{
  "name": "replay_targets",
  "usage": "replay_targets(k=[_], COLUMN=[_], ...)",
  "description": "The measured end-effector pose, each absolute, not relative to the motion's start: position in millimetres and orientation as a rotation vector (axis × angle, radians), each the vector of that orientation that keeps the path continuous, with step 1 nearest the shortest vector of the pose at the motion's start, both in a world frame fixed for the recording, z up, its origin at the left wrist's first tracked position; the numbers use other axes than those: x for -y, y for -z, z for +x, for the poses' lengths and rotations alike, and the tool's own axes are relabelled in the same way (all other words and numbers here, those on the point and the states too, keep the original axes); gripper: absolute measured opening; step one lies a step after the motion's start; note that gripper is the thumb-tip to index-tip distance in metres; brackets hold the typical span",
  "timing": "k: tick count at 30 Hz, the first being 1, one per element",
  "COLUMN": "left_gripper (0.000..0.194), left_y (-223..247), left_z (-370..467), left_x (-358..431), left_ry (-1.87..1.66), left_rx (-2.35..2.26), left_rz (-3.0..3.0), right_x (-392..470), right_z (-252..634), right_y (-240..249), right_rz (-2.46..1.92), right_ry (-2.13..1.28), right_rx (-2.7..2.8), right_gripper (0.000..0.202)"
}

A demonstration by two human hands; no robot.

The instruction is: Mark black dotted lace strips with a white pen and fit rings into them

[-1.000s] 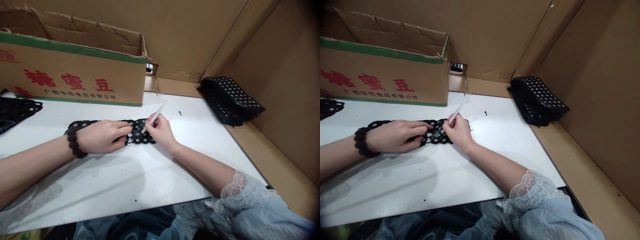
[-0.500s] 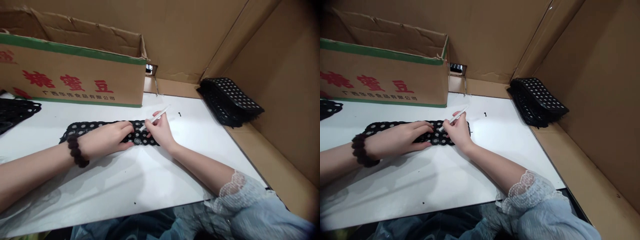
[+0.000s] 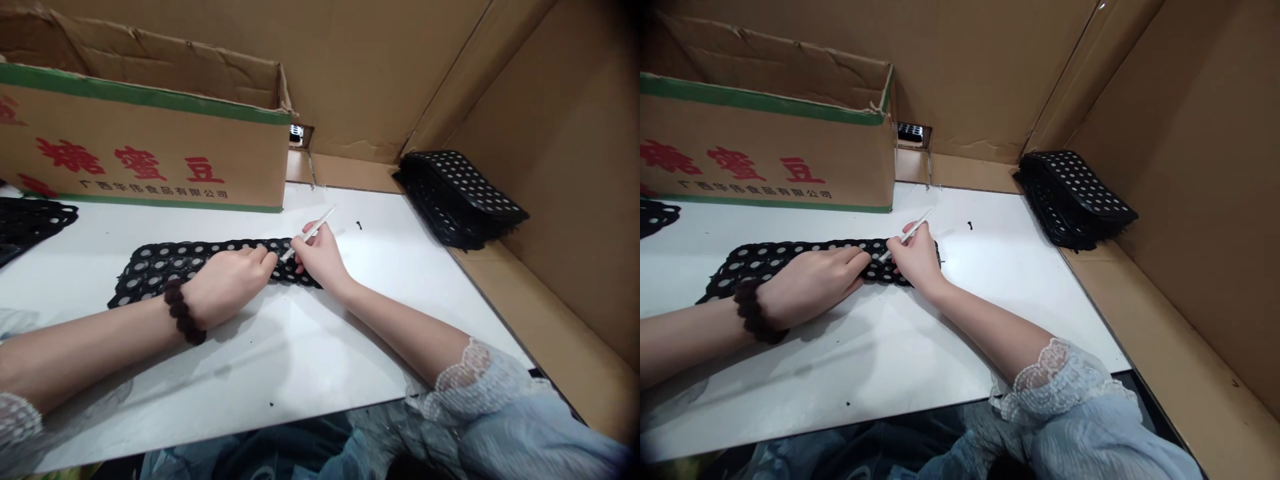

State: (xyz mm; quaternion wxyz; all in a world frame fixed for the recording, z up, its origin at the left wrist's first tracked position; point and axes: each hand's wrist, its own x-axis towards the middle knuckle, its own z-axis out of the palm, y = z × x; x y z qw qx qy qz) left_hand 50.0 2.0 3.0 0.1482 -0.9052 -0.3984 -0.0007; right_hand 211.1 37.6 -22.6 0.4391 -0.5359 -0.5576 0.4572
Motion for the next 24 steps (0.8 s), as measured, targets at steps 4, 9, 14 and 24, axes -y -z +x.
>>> replay_targets(k=[4,9,14,24], left_gripper=[0.012,0.014,0.013,0.019], left_y=[-1.8,4.0,7.3,7.0], left_z=[56.2,52.6,50.3,51.6], left_x=[-3.1,-8.0,-9.0,-12.3], left_ry=[0.036,0.175,0.271,0.319], left_rx=[1.163,1.071,1.022,0.91], left_rz=[-2.57,-2.551,-2.524,-2.498], right_x=[-38.6,-40.3,-39.8,-34.1], right_z=[210.3,211.3,210.9,206.9], right_y=[27.0,30.2,31.3,24.0], right_rz=[-1.347,-1.375,-1.372,-1.392], right_ry=[-1.086,-0.949,-0.859,-0.733], right_rx=[1.429,1.521,1.541,1.655], right_gripper=[0.025,0.024,0.023,0.018])
